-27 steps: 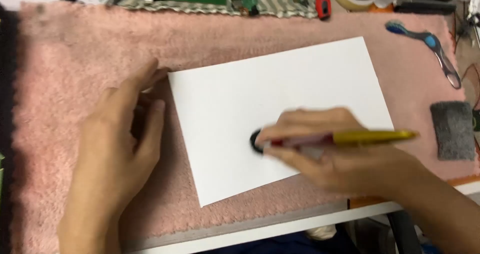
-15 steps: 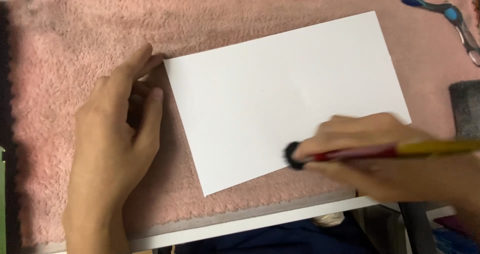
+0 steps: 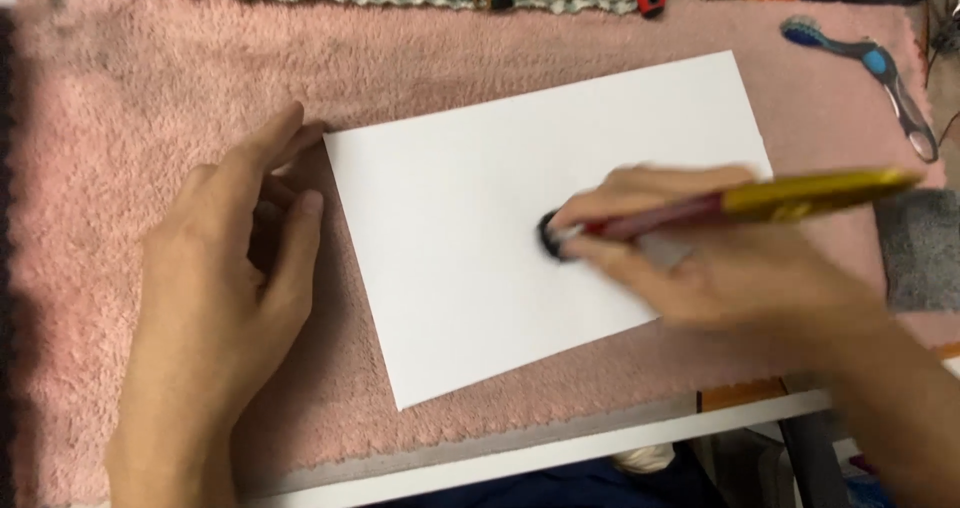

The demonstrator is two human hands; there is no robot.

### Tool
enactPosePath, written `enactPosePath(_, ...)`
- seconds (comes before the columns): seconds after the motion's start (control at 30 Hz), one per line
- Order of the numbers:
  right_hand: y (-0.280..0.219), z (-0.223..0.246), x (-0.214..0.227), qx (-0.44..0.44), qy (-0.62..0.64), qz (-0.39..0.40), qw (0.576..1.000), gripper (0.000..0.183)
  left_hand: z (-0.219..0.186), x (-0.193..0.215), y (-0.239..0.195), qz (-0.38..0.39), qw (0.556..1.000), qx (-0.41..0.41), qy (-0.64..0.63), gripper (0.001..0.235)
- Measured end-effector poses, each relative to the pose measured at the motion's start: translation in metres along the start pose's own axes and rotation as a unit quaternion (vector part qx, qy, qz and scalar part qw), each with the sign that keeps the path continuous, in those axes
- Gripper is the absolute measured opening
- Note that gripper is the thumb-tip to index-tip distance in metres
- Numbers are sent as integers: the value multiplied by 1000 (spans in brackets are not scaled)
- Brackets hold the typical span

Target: The person cleans a white sheet of paper on a pink towel using a brush, a green sponge, a kneaded eraser, and a grey eraser. They wipe the paper surface repeatedly with each tool in sequence.

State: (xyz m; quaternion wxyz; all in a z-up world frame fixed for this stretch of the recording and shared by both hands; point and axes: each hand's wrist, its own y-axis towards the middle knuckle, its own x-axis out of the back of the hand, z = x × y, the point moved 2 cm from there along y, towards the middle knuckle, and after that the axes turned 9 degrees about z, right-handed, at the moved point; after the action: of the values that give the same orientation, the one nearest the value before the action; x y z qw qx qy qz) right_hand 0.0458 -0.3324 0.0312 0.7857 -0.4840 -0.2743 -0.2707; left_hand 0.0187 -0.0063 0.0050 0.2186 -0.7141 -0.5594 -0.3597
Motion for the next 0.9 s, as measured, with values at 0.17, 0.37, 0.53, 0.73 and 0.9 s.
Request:
enactPosePath(0.17,-18,2,10,-6,-13,80,997,18,5,-1,0,-3,1000,13,-11,61)
enactPosePath(0.37,-7,18,8,-57,98,26,993,15,8,-3,0,-8,1000,12,-13,59)
enactPosePath(0.53,3,-15,24,28,-25,19,999,49,17,-7,-1,-19,999,3,-33,58)
enactPosePath(0.73,10,24,33,29,28,40,998,49,21,-10,0,-34,999,-2,-34,59)
enactPosePath(0.9,25,8,55,-83,-31,-48,995,46,21,-11,1,-29,999,-9,-44,55)
